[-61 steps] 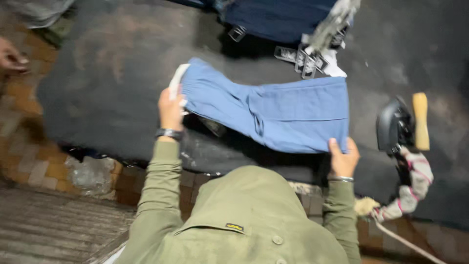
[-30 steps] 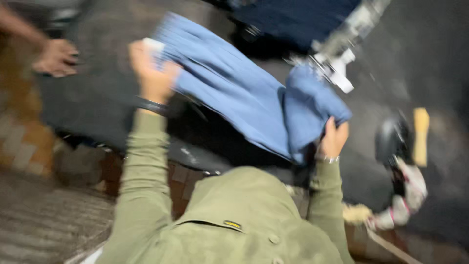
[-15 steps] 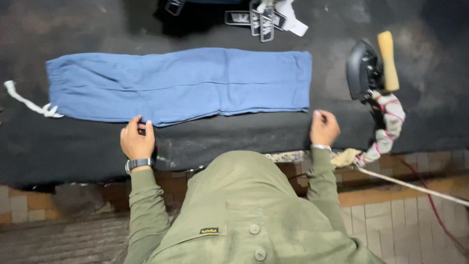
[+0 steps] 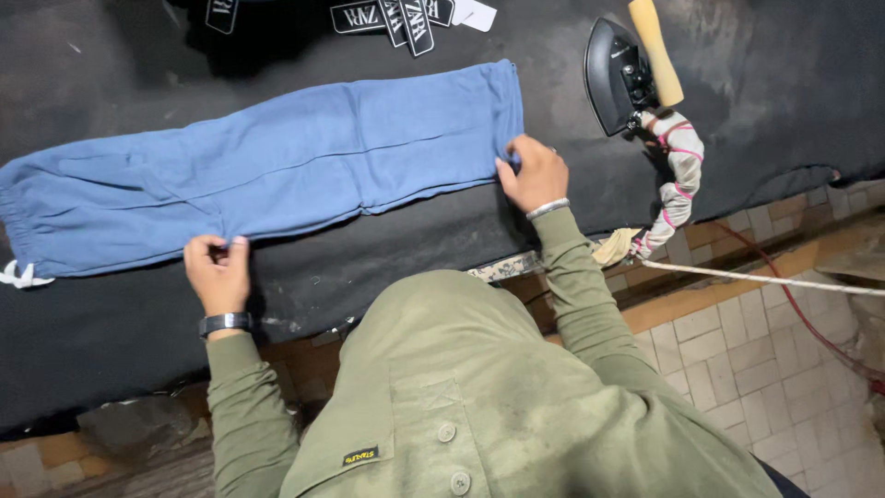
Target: The person irons a pair of light blue sweatpants on a table using a steam iron. They repeatedly unfold, iron, fold, and stack the pants, then repeat the process with additional pairs from a plastic bag.
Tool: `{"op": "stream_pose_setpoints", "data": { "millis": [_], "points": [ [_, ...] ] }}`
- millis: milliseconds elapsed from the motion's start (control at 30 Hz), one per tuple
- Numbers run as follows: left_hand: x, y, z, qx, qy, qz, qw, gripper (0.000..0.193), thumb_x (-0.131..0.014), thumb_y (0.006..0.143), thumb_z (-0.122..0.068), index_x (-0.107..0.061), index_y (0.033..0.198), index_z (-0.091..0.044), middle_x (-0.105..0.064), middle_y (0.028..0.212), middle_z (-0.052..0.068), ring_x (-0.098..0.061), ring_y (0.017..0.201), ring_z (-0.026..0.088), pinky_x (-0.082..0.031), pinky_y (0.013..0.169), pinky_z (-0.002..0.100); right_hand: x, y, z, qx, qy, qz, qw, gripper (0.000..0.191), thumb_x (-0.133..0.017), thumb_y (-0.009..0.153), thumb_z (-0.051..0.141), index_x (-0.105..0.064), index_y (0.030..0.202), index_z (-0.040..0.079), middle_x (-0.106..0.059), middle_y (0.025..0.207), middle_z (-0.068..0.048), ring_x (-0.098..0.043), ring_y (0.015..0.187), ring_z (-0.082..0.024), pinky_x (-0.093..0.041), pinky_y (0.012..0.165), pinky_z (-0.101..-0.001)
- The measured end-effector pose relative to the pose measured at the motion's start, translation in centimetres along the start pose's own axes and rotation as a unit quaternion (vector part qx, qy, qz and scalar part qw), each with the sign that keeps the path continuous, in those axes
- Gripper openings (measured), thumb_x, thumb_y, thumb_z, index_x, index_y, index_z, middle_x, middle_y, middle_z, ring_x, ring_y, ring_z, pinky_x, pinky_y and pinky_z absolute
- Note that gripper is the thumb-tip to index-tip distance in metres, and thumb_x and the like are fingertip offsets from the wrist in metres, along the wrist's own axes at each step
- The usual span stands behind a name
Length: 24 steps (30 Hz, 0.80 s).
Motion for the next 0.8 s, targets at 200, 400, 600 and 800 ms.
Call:
{"op": "stream_pose_setpoints", "data": {
  "millis": [200, 400, 600, 800],
  "points": [
    [0.2, 0.2, 0.2, 0.001, -0.069, -0.035, 0.997, 0.02, -0.075, 0.097, -0.001, -0.062, 0.113, -0.003, -0.048, 0.109, 0.003, -0.049, 0.085, 0.009, -0.045, 0.077, 0.026, -2.5, 0.0, -7.7, -0.123, 0.302, -0.157, 0.932, 0.033, -0.088, 0.088, 0.002, -0.064, 0.109, 0.001, -0.055, 0.09, 0.002, -0.047, 0.076, -0.005, -0.042, 0.066, -0.0222],
    [0.1, -0.5, -4.8, -0.085, 0.095, -0.023, 0.992, 0.033, -0.079, 0.084, -0.003, -0.065, 0.114, -0.003, -0.053, 0.114, 0.01, -0.06, 0.094, 0.018, -0.053, 0.081, 0.029, -3.9, -2.4, -8.8, -0.208, 0.279, -0.119, 0.93, 0.022, -0.08, 0.09, 0.006, -0.067, 0.108, 0.001, -0.067, 0.091, 0.0, -0.056, 0.076, -0.004, -0.048, 0.068, -0.0213],
    [0.2, 0.5, -5.3, 0.0, 0.105, -0.056, 0.993, 0.027, -0.087, 0.098, -0.023, -0.067, 0.105, -0.007, -0.062, 0.112, 0.003, -0.066, 0.087, 0.016, -0.056, 0.082, 0.03, -3.2, -1.0, 7.0, 0.03, 0.057, 0.002, 0.998, 0.006, -0.072, 0.099, 0.014, -0.075, 0.099, 0.009, -0.075, 0.096, -0.007, -0.072, 0.089, -0.025, -0.056, 0.079, -0.0373],
    [0.6, 1.0, -6.7, -0.053, 0.166, 0.011, 0.985, 0.035, -0.089, 0.083, -0.019, -0.073, 0.113, -0.009, -0.062, 0.11, 0.005, -0.064, 0.082, 0.015, -0.054, 0.075, 0.031, -3.9, -0.3, 15.1, 0.184, 0.232, 0.217, 0.93, 0.015, -0.082, 0.085, 0.016, -0.073, 0.093, 0.007, -0.071, 0.086, -0.009, -0.068, 0.077, -0.024, -0.053, 0.069, -0.0344]
  ]
}}
Point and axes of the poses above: each hand's wrist, its own y-axis towards the middle knuckle, its own x-axis out of the back of the hand, z = x × y, the point moved 5 cm from there along y, towards the middle knuckle
